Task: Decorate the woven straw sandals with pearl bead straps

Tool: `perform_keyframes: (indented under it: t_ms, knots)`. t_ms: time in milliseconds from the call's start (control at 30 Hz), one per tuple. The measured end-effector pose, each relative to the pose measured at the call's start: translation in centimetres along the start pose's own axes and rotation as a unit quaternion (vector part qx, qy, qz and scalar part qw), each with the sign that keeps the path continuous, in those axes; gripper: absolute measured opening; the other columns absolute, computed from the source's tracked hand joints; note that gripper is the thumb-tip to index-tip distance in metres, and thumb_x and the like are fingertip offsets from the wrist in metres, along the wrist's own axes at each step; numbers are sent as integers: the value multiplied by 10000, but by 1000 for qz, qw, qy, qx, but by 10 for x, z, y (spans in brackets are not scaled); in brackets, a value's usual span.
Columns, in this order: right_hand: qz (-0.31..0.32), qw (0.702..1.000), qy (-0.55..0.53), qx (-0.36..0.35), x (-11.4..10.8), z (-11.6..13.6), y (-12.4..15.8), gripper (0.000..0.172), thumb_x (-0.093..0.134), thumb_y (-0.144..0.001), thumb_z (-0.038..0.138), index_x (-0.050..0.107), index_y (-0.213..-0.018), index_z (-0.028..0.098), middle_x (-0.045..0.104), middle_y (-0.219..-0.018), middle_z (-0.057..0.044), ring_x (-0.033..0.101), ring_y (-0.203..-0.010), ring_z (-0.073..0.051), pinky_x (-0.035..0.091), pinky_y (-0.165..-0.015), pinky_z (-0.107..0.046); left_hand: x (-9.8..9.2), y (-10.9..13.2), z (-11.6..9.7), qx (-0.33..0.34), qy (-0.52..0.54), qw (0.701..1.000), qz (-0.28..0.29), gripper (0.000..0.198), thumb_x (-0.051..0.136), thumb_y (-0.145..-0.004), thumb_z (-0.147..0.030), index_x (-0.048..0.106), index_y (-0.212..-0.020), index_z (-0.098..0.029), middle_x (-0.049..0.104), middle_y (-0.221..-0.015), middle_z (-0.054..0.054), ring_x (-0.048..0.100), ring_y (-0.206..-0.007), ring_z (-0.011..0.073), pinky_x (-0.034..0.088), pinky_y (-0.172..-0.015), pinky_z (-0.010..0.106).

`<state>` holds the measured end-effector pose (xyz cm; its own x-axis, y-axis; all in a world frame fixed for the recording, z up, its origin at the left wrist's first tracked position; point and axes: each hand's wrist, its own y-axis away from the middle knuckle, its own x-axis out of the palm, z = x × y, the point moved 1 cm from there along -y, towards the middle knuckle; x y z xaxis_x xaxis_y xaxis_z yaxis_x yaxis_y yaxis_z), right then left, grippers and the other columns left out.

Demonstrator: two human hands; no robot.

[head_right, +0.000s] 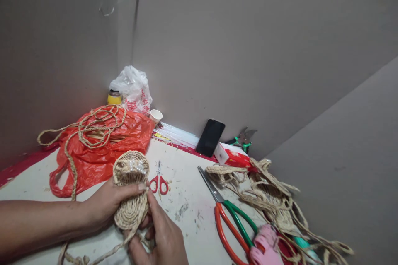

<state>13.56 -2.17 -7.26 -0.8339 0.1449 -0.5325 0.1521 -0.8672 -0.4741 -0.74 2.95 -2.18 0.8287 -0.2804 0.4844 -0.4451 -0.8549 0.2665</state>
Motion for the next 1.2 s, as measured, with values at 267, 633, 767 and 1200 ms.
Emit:
perform_keyframes:
  t_ms: [267,633,767,1200]
  knots:
    - [-12,1000,5,2,-3,-7,0,639,621,-733,173,473,-1354,153,710,-828,-27,578,-505,-115,520,-503,-202,1,0,-2,11,-10,999,47,237,743,-623,-315,618,-677,-121,648,-556,58,608,-502,193,462,-488,282]
    - [-49,997,-48,23,-1,-3,2,592,645,-766,240,513,-1340,180,719,-852,-48,609,-550,-121,520,-514,-205,0,1,-10,-28,6,999,15,206,725,-610,-291,644,-657,-107,671,-571,69,613,-511,183,474,-516,285]
    - [-68,973,-165,147,-3,8,-3,456,654,-793,370,633,-1186,140,716,-821,-80,642,-604,-145,523,-536,-218,-8,-3,-5,-1,-12,999,-41,178,737,-578,-210,655,-703,-113,688,-667,48,626,-614,173,500,-606,284]
    - [-89,969,-130,189,-24,25,-16,223,656,-776,404,630,-716,191,579,-581,6,508,-519,-119,418,-497,-206,-7,1,-7,151,-156,976,2,175,699,-669,-163,622,-827,-161,645,-761,-9,589,-773,168,472,-769,290]
